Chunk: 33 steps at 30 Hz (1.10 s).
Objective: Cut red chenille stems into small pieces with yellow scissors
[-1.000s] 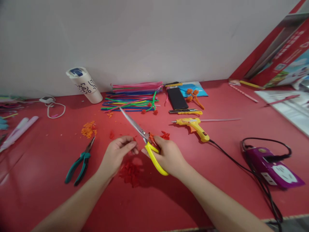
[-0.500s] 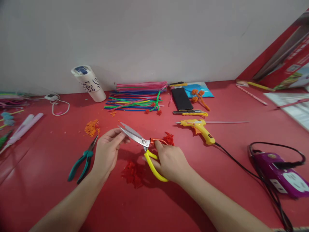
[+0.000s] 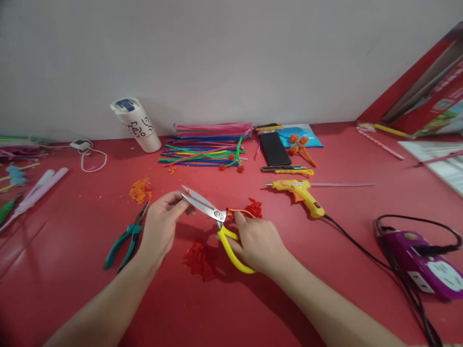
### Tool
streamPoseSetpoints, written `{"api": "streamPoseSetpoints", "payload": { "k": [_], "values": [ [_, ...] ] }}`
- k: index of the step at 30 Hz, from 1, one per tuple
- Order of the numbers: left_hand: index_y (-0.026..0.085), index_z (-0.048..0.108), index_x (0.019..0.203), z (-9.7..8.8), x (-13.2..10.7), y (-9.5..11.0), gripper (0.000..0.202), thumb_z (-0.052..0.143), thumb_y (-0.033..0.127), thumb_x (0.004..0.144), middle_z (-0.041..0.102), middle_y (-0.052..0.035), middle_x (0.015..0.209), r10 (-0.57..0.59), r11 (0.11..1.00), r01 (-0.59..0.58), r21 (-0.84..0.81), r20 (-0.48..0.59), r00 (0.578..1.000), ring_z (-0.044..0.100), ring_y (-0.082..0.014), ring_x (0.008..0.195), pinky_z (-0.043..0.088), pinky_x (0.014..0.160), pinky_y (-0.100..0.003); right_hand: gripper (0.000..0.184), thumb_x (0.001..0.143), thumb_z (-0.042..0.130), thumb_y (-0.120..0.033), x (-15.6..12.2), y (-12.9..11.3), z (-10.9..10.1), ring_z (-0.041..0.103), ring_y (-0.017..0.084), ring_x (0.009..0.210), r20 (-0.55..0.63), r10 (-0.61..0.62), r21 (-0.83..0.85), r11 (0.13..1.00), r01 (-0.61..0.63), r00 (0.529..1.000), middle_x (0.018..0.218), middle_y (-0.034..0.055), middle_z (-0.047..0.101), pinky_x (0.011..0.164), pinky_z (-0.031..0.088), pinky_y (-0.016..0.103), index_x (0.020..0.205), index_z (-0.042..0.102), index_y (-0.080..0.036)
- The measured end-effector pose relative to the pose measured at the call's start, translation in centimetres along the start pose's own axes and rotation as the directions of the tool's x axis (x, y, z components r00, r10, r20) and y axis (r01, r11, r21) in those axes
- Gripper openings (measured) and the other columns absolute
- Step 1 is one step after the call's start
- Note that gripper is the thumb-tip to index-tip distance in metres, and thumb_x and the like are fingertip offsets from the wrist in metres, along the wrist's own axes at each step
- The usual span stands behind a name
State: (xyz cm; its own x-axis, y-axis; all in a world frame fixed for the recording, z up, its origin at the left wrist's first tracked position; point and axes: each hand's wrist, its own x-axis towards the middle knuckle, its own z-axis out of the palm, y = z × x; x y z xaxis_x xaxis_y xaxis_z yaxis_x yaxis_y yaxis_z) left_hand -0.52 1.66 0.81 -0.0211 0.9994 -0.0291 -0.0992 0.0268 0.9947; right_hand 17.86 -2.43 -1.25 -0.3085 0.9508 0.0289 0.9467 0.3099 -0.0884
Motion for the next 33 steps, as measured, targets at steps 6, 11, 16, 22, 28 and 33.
{"api": "streamPoseSetpoints", "payload": {
  "k": [6, 11, 16, 22, 28, 33],
  "values": [
    [0.014, 0.060, 0.069, 0.05, 0.04, -0.02, 0.007, 0.056, 0.020, 0.070, 0.059, 0.0016, 0.056, -0.014, 0.998, 0.015, -0.060, 0.013, 1.000, 0.055, -0.0087, 0.054, 0.043, 0.057, -0.021, 0.034, 0.083, 0.028, -0.047, 0.07, 0.28, 0.38, 0.054, 0.017, 0.048, -0.022, -0.025, -0.006, 1.000, 0.025, 0.999, 0.055, 0.0034, 0.058, 0.046, 0.014, 0.025, 0.078, 0.044, -0.017],
    [0.014, 0.061, 0.068, 0.02, 0.05, 0.13, 0.007, 0.057, 0.019, 0.070, 0.060, 0.0018, 0.056, -0.028, 0.996, 0.030, -0.082, 0.032, 0.999, 0.054, -0.0079, 0.053, 0.044, 0.057, -0.020, 0.036, 0.083, 0.028, -0.048, 0.03, 0.49, 0.58, 0.053, 0.017, 0.046, -0.043, -0.044, -0.013, 0.999, 0.043, 0.998, 0.051, 0.0027, 0.056, 0.045, 0.014, 0.025, 0.079, 0.045, -0.017],
    [0.014, 0.061, 0.069, -0.09, 0.07, 0.06, 0.007, 0.058, 0.020, 0.069, 0.060, 0.0014, 0.057, -0.022, 0.996, 0.025, -0.086, 0.036, 0.999, 0.055, -0.0086, 0.054, 0.044, 0.058, -0.021, 0.037, 0.083, 0.027, -0.049, -0.12, 0.56, 0.55, 0.053, 0.017, 0.045, -0.050, -0.046, -0.023, 0.999, 0.045, 0.998, 0.050, 0.0029, 0.056, 0.045, 0.012, 0.025, 0.076, 0.046, -0.017],
    [0.014, 0.062, 0.070, -0.08, 0.08, 0.04, 0.006, 0.058, 0.020, 0.069, 0.061, 0.0014, 0.060, -0.030, 0.996, 0.032, -0.085, 0.027, 0.999, 0.055, -0.0082, 0.054, 0.044, 0.058, -0.021, 0.040, 0.083, 0.026, -0.051, -0.02, 0.53, 0.41, 0.053, 0.017, 0.046, -0.042, -0.037, -0.026, 0.999, 0.036, 0.998, 0.052, 0.0038, 0.058, 0.045, 0.013, 0.025, 0.077, 0.046, -0.017],
    [0.014, 0.062, 0.072, -0.10, 0.06, 0.00, 0.006, 0.057, 0.019, 0.071, 0.060, 0.0013, 0.058, -0.010, 0.997, 0.013, -0.082, 0.037, 0.999, 0.055, -0.0086, 0.055, 0.044, 0.058, -0.021, 0.040, 0.084, 0.025, -0.050, -0.08, 0.49, 0.38, 0.052, 0.016, 0.045, -0.025, -0.026, -0.022, 0.999, 0.025, 0.999, 0.052, 0.0037, 0.057, 0.045, 0.013, 0.026, 0.078, 0.047, -0.017],
    [0.014, 0.062, 0.073, -0.16, 0.06, -0.05, 0.007, 0.056, 0.018, 0.071, 0.059, 0.0010, 0.059, -0.003, 0.997, 0.007, -0.079, 0.045, 0.999, 0.054, -0.0083, 0.055, 0.044, 0.059, -0.021, 0.042, 0.083, 0.024, -0.051, -0.12, 0.49, 0.40, 0.052, 0.016, 0.045, -0.036, -0.024, -0.034, 0.999, 0.023, 0.999, 0.051, 0.0037, 0.057, 0.045, 0.012, 0.025, 0.077, 0.047, -0.017]
  ]
}}
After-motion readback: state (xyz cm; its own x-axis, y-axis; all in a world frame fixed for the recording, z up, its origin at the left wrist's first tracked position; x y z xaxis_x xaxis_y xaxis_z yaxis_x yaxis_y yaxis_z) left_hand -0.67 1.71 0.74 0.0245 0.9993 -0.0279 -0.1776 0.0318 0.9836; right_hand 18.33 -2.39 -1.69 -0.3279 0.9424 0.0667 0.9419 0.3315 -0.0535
